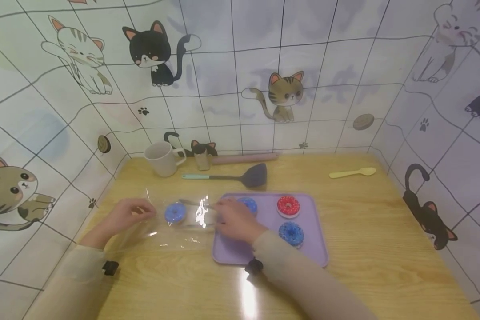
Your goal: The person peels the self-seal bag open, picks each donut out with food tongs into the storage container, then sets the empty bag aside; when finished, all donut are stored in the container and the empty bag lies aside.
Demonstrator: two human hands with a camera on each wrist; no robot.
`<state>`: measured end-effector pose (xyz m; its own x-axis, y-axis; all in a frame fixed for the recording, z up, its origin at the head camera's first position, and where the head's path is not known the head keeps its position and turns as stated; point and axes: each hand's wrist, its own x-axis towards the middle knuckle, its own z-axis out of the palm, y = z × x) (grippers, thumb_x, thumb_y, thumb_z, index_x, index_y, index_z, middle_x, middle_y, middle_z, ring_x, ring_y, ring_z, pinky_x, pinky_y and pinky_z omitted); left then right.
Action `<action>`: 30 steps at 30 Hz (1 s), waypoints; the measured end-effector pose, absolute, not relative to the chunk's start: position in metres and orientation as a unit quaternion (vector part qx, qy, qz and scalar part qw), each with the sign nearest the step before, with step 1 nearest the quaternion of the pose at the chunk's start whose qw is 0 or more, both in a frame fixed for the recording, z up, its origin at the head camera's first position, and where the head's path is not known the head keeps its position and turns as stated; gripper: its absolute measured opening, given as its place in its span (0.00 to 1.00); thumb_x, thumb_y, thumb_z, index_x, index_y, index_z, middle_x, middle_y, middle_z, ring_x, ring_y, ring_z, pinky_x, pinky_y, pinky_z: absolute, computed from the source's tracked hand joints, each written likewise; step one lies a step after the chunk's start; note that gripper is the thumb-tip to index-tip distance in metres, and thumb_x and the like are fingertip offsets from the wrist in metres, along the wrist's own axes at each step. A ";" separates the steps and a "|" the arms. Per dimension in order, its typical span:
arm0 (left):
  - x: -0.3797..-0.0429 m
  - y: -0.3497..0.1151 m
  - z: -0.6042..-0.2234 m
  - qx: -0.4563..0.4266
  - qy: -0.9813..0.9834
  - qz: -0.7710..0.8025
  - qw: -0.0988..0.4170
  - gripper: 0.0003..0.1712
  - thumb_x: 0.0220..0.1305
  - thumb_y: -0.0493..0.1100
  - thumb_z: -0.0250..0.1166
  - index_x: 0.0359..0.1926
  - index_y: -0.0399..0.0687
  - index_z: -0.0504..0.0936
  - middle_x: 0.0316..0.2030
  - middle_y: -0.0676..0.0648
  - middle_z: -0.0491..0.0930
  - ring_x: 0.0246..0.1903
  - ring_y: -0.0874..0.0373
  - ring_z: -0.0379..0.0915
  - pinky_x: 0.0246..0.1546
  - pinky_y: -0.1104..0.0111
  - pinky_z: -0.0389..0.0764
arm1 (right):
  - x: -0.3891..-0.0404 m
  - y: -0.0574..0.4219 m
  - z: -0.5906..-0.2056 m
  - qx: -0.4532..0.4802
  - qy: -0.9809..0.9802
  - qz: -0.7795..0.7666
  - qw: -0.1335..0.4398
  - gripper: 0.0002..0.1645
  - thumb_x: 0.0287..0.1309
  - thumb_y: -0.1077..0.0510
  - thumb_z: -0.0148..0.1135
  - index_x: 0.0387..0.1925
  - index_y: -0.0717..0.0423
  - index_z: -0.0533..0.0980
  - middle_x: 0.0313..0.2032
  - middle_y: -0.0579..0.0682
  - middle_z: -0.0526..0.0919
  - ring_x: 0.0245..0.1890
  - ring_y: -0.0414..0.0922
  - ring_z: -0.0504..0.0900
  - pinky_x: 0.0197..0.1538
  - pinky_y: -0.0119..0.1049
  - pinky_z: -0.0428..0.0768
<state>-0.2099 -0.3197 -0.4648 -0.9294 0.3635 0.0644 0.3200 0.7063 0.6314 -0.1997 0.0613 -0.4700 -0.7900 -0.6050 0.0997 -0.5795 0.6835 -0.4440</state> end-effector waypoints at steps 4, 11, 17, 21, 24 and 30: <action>-0.210 -0.318 -0.464 0.185 0.923 0.335 0.035 0.03 0.69 0.45 0.71 0.38 0.53 0.89 0.37 0.56 0.88 0.38 0.63 0.81 0.41 0.68 0.81 | -0.202 0.058 -0.470 -0.323 0.917 -0.234 0.024 0.37 0.62 0.49 0.73 0.71 0.49 0.73 0.66 0.55 0.79 0.69 0.56 0.74 0.69 0.54 0.74; -0.211 -0.318 -0.464 0.183 0.924 0.332 0.038 0.02 0.68 0.44 0.71 0.39 0.54 0.89 0.37 0.57 0.88 0.38 0.64 0.81 0.42 0.68 0.81 | -0.203 0.054 -0.470 -0.323 0.917 -0.232 0.013 0.36 0.62 0.49 0.72 0.70 0.49 0.74 0.65 0.55 0.80 0.67 0.55 0.75 0.66 0.53 0.76; -0.211 -0.319 -0.466 0.184 0.925 0.330 0.034 0.01 0.68 0.44 0.71 0.39 0.56 0.89 0.37 0.58 0.88 0.38 0.65 0.81 0.42 0.66 0.82 | -0.201 0.055 -0.470 -0.321 0.920 -0.223 0.023 0.34 0.65 0.50 0.70 0.71 0.48 0.73 0.66 0.53 0.79 0.66 0.54 0.76 0.65 0.52 0.78; -0.211 -0.319 -0.467 0.183 0.924 0.334 0.030 0.01 0.67 0.43 0.72 0.38 0.55 0.89 0.37 0.57 0.88 0.38 0.66 0.81 0.42 0.64 0.82 | -0.199 0.057 -0.467 -0.323 0.919 -0.223 0.023 0.33 0.66 0.51 0.70 0.70 0.51 0.74 0.66 0.55 0.79 0.66 0.54 0.76 0.65 0.52 0.78; -0.211 -0.320 -0.468 0.183 0.924 0.335 0.030 0.01 0.68 0.44 0.72 0.38 0.55 0.90 0.36 0.57 0.88 0.38 0.66 0.80 0.42 0.65 0.82 | -0.197 0.059 -0.465 -0.326 0.918 -0.225 0.021 0.32 0.66 0.52 0.70 0.69 0.52 0.75 0.65 0.56 0.79 0.65 0.55 0.76 0.64 0.52 0.78; -0.210 -0.321 -0.469 0.189 0.923 0.335 0.022 0.03 0.67 0.44 0.72 0.38 0.52 0.90 0.36 0.56 0.88 0.37 0.66 0.81 0.40 0.68 0.82 | -0.194 0.064 -0.465 -0.331 0.916 -0.224 0.018 0.31 0.65 0.53 0.70 0.68 0.51 0.76 0.66 0.54 0.79 0.64 0.53 0.77 0.64 0.51 0.78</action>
